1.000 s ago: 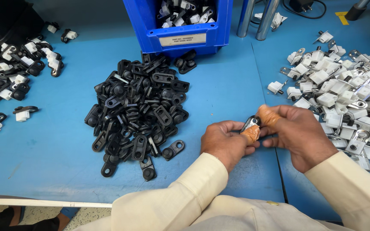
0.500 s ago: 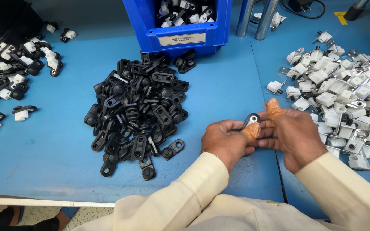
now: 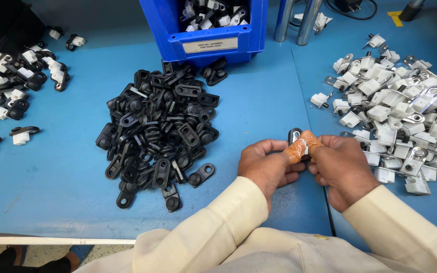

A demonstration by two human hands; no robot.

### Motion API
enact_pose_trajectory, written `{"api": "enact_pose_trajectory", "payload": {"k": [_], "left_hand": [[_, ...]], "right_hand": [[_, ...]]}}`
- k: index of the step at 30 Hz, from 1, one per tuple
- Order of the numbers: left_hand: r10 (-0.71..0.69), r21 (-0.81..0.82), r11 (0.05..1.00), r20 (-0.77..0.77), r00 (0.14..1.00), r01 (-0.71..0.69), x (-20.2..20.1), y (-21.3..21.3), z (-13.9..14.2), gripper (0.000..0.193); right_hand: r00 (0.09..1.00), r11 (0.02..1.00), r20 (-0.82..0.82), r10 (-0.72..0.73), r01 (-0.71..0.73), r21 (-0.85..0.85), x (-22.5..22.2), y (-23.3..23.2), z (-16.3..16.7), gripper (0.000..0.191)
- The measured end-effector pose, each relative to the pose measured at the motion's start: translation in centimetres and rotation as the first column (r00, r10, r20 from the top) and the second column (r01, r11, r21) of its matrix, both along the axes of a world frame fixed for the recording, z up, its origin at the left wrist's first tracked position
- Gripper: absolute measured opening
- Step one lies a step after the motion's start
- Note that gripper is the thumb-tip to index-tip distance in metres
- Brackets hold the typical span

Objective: The person sits at a factory workbench and assembles small hardware parts one at a time, picking a black plastic bracket and a white plastic piece, pressing them together by hand, and placing the assembled unit into a blue bin. They repeat this cycle continuously, occasionally reaching into the piles of loose parts on the bench.

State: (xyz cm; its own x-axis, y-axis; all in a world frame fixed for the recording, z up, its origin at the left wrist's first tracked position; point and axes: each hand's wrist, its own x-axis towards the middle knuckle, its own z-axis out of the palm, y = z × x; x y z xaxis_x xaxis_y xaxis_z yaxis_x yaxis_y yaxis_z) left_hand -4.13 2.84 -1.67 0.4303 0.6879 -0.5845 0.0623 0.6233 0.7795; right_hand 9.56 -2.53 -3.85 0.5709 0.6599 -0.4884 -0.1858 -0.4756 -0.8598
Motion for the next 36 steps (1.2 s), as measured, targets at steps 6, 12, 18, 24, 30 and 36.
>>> {"api": "enact_pose_trajectory", "payload": {"k": [6, 12, 18, 24, 30, 36], "left_hand": [[0.002, 0.095, 0.995, 0.034, 0.999, -0.005, 0.8, -0.3, -0.4, 0.035], [0.076, 0.145, 0.987, -0.001, 0.997, -0.075, 0.8, -0.1, -0.7, 0.030], [0.123, -0.082, 0.990, 0.133, 0.983, -0.113, -0.1, 0.6, -0.6, 0.023], [0.105, -0.070, 0.993, 0.103, 0.989, -0.098, -0.3, 0.8, -0.4, 0.021], [0.096, -0.083, 0.993, 0.114, 0.989, -0.087, 0.0, 1.0, -0.6, 0.023], [0.111, -0.127, 0.987, 0.122, 0.986, -0.095, -0.4, 1.0, -0.4, 0.026]], "right_hand": [[0.929, 0.998, 0.364, 0.062, -0.060, -0.018, -1.1, -0.4, -0.3, 0.023], [0.776, 0.985, 0.615, 0.141, -0.171, -0.011, -2.4, -0.6, 0.7, 0.026], [0.980, 0.991, 0.157, 0.124, -0.130, 0.028, -2.9, -1.8, 2.4, 0.028], [0.876, 0.966, 0.438, 0.202, -0.253, 0.060, -3.3, -2.9, 1.2, 0.033], [0.616, 0.863, 0.773, 0.155, -0.465, 0.197, -2.1, -3.8, 1.2, 0.035], [0.993, 0.985, 0.093, 0.080, -0.092, 0.143, -2.5, -2.3, 1.0, 0.028]]}}
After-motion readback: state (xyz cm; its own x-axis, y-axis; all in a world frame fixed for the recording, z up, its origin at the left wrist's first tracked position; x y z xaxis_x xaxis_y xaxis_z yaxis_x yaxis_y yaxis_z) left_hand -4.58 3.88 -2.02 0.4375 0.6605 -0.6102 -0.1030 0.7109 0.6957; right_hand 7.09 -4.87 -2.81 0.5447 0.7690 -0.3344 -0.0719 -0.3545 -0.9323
